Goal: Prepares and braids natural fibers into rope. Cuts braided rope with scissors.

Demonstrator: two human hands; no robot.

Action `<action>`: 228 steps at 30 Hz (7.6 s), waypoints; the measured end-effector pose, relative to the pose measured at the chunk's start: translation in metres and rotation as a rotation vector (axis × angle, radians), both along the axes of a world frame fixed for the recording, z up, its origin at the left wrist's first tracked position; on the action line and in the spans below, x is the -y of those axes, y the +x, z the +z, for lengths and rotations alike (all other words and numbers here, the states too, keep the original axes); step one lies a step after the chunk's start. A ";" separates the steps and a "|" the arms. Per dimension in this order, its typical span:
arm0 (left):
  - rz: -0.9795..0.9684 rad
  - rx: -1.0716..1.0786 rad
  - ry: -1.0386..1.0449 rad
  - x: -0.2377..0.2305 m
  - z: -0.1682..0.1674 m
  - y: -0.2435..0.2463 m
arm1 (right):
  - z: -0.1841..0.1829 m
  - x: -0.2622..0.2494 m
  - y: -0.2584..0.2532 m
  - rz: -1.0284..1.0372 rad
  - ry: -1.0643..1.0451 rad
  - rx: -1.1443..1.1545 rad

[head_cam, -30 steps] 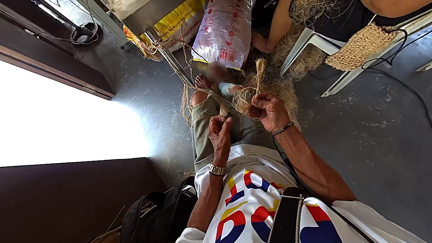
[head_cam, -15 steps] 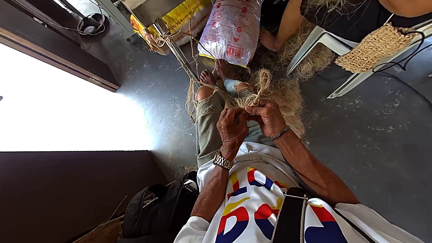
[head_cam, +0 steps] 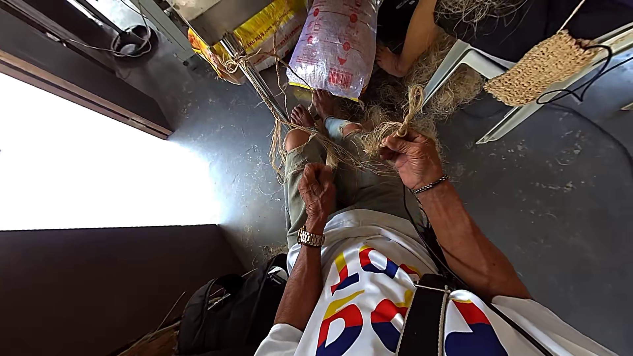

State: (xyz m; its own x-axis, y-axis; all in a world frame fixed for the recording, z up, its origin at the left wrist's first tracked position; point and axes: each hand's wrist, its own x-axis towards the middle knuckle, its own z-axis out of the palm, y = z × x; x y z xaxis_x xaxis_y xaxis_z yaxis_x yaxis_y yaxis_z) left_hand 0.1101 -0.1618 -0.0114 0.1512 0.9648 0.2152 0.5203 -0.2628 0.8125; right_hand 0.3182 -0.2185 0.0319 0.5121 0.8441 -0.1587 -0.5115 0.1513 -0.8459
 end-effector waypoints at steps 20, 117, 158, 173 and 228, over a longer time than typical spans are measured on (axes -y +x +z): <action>-0.250 1.087 -0.753 0.028 0.026 0.039 | -0.003 0.004 -0.035 0.113 0.043 0.099; -0.136 1.085 -0.822 0.027 0.039 0.024 | -0.006 0.004 -0.055 0.155 -0.013 -0.092; -0.255 1.267 -0.733 0.027 0.013 0.021 | -0.026 0.004 -0.040 0.152 0.190 0.630; -0.247 1.224 -1.016 0.026 0.027 0.010 | -0.026 0.003 -0.049 0.148 0.082 0.543; -0.583 1.024 -0.384 0.028 0.035 0.011 | 0.001 0.009 -0.027 0.271 0.411 0.607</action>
